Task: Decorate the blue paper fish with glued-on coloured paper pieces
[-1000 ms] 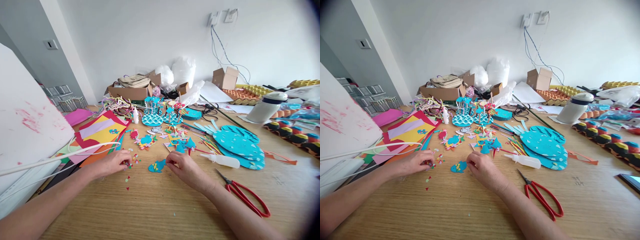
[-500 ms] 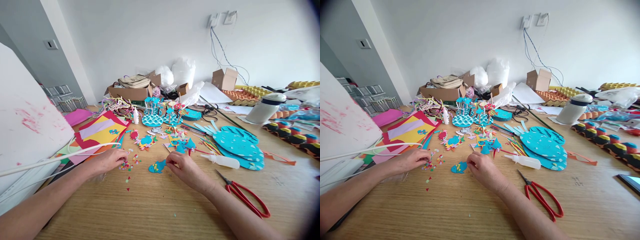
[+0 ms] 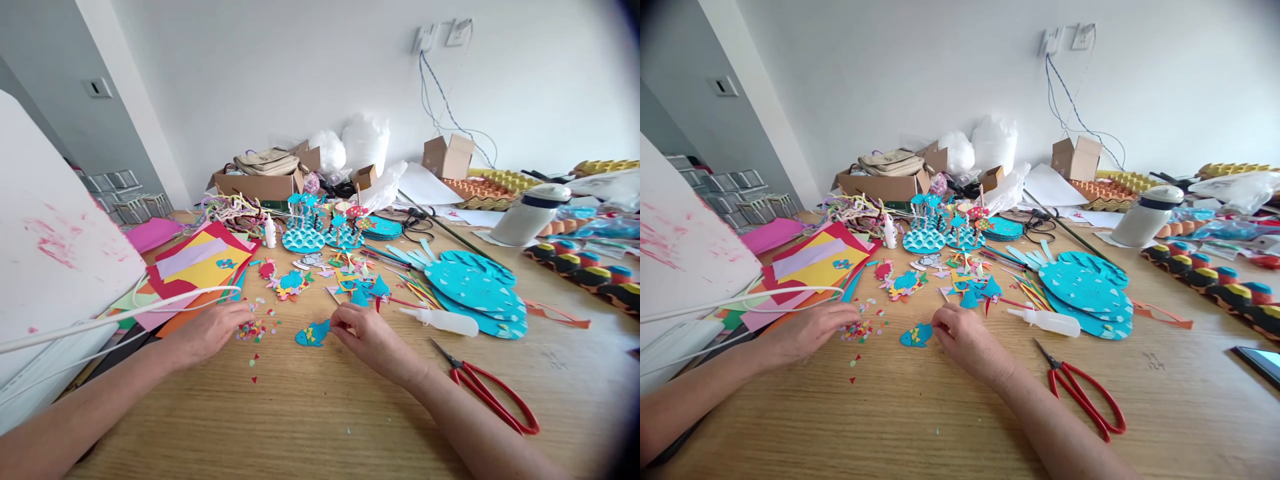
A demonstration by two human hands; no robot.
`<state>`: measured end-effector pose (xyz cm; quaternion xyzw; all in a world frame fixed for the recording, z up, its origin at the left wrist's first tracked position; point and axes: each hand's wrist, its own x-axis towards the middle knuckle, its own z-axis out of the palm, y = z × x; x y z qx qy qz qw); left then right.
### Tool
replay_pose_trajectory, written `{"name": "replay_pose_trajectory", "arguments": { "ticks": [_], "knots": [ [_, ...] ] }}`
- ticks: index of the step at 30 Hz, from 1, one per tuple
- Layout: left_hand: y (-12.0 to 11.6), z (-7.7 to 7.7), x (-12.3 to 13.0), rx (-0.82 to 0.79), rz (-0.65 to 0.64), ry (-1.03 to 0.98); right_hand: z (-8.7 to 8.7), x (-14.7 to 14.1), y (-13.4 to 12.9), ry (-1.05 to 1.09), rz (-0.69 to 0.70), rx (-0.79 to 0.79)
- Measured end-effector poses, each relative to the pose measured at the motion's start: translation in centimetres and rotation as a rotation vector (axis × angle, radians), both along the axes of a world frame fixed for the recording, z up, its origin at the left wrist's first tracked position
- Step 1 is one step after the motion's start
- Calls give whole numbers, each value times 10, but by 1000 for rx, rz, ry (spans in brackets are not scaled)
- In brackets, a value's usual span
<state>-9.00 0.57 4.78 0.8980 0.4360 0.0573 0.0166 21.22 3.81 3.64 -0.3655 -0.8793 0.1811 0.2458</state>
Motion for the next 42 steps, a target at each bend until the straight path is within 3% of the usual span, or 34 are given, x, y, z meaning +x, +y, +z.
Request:
{"name": "replay_pose_trajectory", "arguments": {
  "ticks": [6,11,20,32,42],
  "knots": [
    [3,-2,22,-84,64,-14,0,0,0,-6,-5,5],
    [18,-7,37,-176,123,20,0,1,-1,-8,-2,3],
    [27,3,39,-268,103,69,1,3,1,-22,-8,7],
    [28,1,40,-282,72,48,-1,5,1,0,-26,3],
    [33,5,34,-300,149,-45,-1,6,3,-9,-8,1]
  ]
}}
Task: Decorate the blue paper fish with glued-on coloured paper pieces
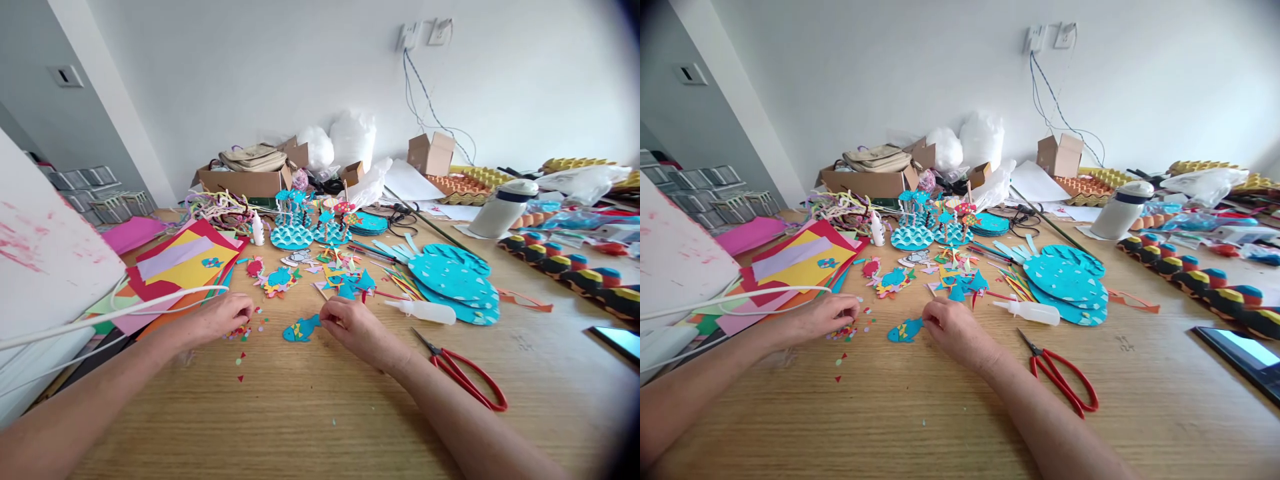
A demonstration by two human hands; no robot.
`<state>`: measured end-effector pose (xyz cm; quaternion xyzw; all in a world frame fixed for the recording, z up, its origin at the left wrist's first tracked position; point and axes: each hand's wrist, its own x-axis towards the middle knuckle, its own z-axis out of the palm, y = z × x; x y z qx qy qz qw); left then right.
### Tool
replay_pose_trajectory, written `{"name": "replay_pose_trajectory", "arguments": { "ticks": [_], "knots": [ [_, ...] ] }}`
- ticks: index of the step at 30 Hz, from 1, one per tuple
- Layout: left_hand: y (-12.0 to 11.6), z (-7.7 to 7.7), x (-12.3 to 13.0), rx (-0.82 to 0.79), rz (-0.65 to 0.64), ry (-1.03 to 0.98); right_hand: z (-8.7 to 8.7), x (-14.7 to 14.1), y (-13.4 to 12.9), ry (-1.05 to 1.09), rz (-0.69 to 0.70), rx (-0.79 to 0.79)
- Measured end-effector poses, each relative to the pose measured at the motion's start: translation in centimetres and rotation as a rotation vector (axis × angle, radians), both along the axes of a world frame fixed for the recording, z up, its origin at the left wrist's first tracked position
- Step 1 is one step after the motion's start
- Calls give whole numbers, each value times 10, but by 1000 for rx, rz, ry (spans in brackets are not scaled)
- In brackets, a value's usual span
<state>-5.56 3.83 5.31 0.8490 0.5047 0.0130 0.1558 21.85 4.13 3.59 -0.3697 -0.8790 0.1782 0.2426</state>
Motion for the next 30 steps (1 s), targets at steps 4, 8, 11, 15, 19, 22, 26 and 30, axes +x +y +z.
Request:
{"name": "replay_pose_trajectory", "arguments": {
  "ticks": [4,8,11,15,19,22,26,30],
  "knots": [
    [-2,4,1,-17,30,-30,2,0,-1,-20,-7,-27],
    [-3,6,-1,-23,59,-61,4,-1,-2,-17,-13,-44],
    [-1,4,-5,-25,68,-87,5,-2,-3,-23,-11,-48],
    [1,0,-8,-30,46,-103,3,-3,-1,-26,-1,-45],
    [3,6,-8,10,33,-63,1,-2,0,-28,-5,-38],
    [4,15,-13,51,24,-6,1,-1,0,-34,2,-14],
    [3,24,-26,59,12,102,1,-1,0,-40,8,-7],
    [-2,22,-37,46,7,200,0,-1,-1,-34,11,-4]
  ]
}}
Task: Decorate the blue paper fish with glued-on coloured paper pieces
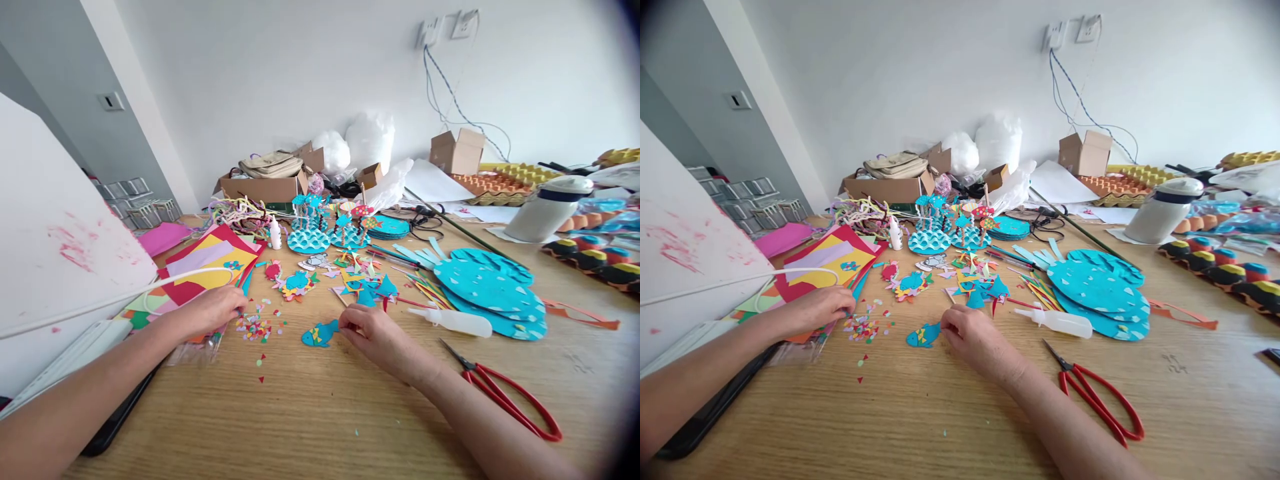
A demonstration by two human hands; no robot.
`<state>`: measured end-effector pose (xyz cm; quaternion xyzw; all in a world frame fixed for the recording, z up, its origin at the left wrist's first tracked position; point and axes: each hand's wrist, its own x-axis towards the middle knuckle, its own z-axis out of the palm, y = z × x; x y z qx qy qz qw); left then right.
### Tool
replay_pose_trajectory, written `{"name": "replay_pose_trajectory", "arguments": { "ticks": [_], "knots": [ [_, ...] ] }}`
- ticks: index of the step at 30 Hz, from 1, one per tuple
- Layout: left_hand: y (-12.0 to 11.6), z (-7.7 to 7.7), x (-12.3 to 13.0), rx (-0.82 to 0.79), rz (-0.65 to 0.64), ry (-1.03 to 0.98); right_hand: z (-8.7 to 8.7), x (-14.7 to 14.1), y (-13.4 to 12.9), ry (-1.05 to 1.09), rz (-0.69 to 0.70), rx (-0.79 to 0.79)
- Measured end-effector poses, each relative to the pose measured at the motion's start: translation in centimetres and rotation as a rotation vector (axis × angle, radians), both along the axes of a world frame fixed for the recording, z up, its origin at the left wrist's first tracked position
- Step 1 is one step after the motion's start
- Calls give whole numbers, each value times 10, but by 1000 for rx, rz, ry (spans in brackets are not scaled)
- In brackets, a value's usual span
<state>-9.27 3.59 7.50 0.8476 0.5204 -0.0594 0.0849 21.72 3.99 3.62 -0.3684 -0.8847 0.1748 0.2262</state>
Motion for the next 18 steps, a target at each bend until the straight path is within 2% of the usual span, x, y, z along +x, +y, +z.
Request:
{"name": "replay_pose_trajectory", "arguments": {
  "ticks": [9,18],
  "knots": [
    [-9,-16,-8,54,16,74,2,-1,-1,-9,-3,-12],
    [-9,-19,-8,51,31,41,0,-1,0,0,3,13]
  ]
}}
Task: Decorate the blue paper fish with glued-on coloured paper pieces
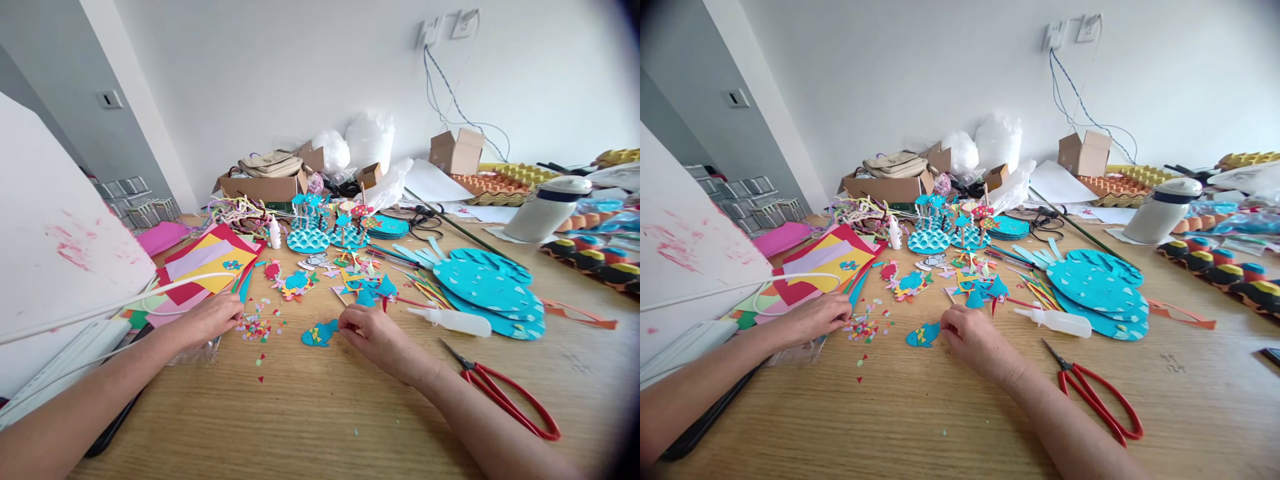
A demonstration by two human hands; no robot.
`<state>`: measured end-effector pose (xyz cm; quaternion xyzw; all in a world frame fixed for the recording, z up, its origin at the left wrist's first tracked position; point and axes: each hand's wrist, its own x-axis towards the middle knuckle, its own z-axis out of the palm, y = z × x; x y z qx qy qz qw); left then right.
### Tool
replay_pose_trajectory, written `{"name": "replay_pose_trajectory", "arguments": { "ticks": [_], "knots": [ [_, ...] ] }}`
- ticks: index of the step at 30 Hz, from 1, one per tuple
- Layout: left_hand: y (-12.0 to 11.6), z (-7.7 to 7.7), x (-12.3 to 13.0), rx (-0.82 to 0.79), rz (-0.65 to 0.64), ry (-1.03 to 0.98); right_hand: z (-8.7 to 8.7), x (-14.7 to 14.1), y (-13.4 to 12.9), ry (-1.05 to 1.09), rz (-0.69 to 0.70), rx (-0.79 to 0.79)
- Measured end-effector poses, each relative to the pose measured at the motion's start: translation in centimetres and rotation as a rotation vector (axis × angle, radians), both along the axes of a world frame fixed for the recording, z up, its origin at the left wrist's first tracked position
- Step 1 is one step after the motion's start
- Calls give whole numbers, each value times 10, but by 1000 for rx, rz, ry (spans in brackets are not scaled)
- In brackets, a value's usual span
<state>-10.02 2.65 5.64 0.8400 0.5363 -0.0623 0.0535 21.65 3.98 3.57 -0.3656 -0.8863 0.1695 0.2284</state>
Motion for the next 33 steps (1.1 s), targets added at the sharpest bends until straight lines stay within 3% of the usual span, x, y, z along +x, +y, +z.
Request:
{"name": "replay_pose_trajectory", "arguments": {
  "ticks": [6,12,18,22,26,33],
  "knots": [
    [2,1,-1,-14,38,-60,1,0,0,-25,-9,-7],
    [-4,15,10,-88,104,-231,3,-3,-2,57,-27,-92],
    [-20,16,54,-410,292,-1056,13,-26,-18,286,-51,-591],
    [-20,8,80,-549,329,-1344,21,-40,-21,279,-55,-606],
    [-14,5,98,-512,345,-1400,21,-46,-15,326,-108,-565],
    [-10,7,120,-346,376,-1304,10,-49,-5,353,-243,-514]
  ]
}}
